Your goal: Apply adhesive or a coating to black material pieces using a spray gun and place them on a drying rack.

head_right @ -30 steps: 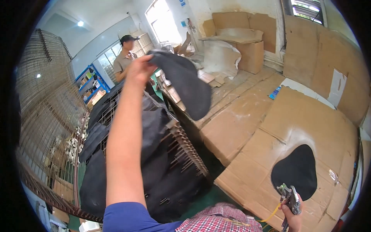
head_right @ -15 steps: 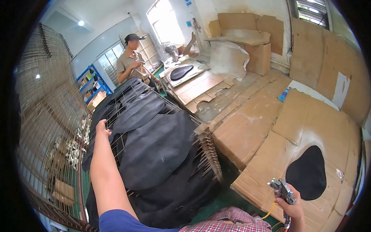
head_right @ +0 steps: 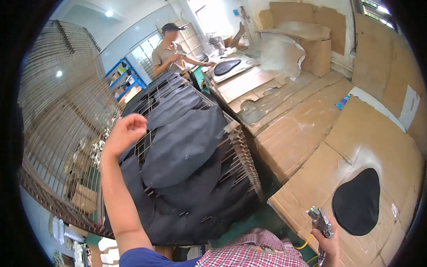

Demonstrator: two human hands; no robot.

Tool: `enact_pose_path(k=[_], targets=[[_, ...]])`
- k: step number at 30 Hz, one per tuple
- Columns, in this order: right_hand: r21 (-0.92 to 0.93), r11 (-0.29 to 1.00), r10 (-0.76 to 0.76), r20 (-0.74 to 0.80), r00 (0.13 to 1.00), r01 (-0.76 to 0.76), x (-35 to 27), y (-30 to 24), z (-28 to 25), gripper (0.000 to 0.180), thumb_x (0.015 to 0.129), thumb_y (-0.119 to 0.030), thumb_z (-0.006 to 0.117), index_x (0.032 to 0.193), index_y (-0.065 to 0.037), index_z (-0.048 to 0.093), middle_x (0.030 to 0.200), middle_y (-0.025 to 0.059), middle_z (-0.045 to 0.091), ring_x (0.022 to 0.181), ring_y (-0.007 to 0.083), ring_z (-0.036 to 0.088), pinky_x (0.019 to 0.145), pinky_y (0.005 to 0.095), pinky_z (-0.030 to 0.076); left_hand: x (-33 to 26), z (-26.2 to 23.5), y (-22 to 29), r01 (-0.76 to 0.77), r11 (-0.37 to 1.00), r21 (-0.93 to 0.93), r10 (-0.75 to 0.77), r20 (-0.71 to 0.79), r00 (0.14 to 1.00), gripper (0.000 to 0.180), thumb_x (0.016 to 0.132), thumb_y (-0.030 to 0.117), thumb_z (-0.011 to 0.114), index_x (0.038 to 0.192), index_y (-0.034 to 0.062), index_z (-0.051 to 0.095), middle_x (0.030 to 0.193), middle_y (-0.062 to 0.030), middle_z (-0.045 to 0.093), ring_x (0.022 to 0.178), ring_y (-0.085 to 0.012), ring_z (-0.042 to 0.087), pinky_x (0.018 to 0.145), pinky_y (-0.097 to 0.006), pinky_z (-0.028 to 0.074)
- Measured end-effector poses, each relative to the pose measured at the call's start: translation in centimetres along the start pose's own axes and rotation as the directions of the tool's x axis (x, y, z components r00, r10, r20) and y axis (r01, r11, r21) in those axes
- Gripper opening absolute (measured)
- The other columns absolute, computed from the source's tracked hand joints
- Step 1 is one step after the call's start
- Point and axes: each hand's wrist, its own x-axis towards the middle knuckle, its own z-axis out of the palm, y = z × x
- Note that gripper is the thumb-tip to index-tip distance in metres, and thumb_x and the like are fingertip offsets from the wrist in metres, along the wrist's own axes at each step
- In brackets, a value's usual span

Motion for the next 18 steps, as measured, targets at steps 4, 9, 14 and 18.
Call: enact_pose_path(k=[4, 9, 14, 18], targets=[[-0.046, 0.999, 0.021, 0.053, 0.998, -0.018, 0.3, 2.1, -2.5, 0.051, 0.068, 0.0, 0.071, 0.116, 0.0, 0.055, 0.088, 0.0002, 0.058, 0.079, 0.0087, 0.053, 0.07, 0.0242, 0.045, -9.5, 5.1, 3.1, -0.111, 0.938, 0.329, 0.137, -0.055, 0.989, 0.04, 0.061, 0.006, 0.071, 0.099, 0.0059, 0.057, 0.098, -0.008, 0.056, 0.103, -0.0256, 0.052, 0.089, -0.035, 0.041], [-0.029, 0.999, 0.027, 0.098, 0.995, -0.024, 0.2, 1.2, -4.3, 0.053, 0.067, 0.004, 0.067, 0.119, 0.001, 0.053, 0.087, -0.0004, 0.058, 0.077, 0.0072, 0.053, 0.07, 0.0228, 0.045, -13.8, 11.1, 0.2, 0.141, 0.866, 0.481, 0.078, -0.407, 0.91, 0.029, 0.063, 0.003, 0.07, 0.09, 0.0071, 0.058, 0.094, -0.0075, 0.056, 0.101, -0.0279, 0.05, 0.09, -0.039, 0.038], [-0.066, 0.998, 0.014, 0.065, 0.998, -0.01, -0.9, 0.9, -7.3, 0.053, 0.067, 0.004, 0.067, 0.118, 0.001, 0.053, 0.088, -0.0002, 0.059, 0.078, 0.0074, 0.053, 0.071, 0.023, 0.046, -14.4, 12.8, 0.6, 0.139, 0.859, 0.493, 0.169, -0.529, 0.832, 0.018, 0.066, 0.002, 0.069, 0.081, 0.0069, 0.059, 0.082, -0.0047, 0.058, 0.088, -0.0263, 0.053, 0.084, -0.039, 0.039], [-0.036, 0.999, -0.004, 0.057, 0.998, 0.006, -2.2, 1.5, -9.4, 0.051, 0.067, 0.002, 0.066, 0.117, 0.001, 0.054, 0.087, -0.0003, 0.058, 0.077, 0.0075, 0.053, 0.071, 0.0233, 0.046, -15.0, 14.5, 2.6, 0.182, 0.819, 0.544, 0.158, -0.52, 0.84, 0.019, 0.065, 0.003, 0.07, 0.079, 0.0076, 0.058, 0.08, -0.0047, 0.056, 0.087, -0.0259, 0.052, 0.084, -0.039, 0.038]])
